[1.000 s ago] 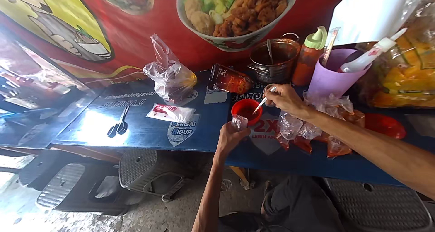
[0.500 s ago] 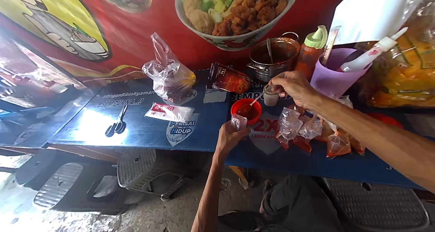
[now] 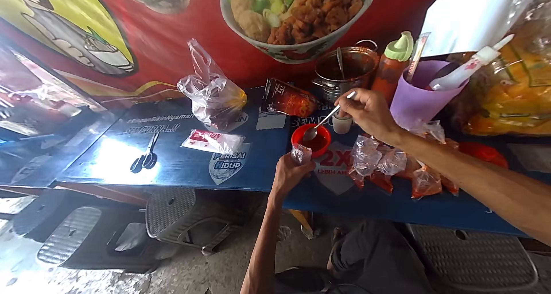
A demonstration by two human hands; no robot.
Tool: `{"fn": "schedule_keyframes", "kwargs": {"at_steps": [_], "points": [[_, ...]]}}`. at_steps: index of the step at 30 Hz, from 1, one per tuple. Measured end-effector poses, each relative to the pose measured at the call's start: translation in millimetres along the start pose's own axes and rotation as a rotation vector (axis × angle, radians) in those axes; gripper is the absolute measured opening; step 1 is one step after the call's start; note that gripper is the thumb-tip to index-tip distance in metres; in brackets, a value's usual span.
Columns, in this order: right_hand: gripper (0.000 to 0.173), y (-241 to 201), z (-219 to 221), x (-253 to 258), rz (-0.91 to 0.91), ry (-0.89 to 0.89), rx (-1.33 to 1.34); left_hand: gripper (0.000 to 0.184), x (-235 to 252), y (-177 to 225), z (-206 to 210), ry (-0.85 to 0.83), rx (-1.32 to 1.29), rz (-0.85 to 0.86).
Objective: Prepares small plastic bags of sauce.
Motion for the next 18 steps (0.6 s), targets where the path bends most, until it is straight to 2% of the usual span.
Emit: {"fn": "schedule_keyframes", "kwargs": {"at_steps": [5,11,18], "points": [[0.022,26.9,16.3,-5.0,0.198,-0.098,-0.117,0.029,0.0,0.5,-0.4,0.006,0.002,-0.003],[0.019,32.7,18.1,0.8,0.511,-0.09,0.147,0.031,-0.6,-0.9,-0.9,0.007,0.003,-0.007],[0.018,20.6,1.5,8.4,0.517,-0.038,0.151,0.03,-0.4,-0.7,0.1,0.003,-0.006,-0.006]]}}
Point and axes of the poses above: each hand's wrist, its own x-axis towards the middle knuckle, its own z-axis out of the palm, y = z × x, the point moved 5 cm from there along x, towards the middle knuckle, and after that the axes turned 13 degrees about z, right-handed, at the moved point
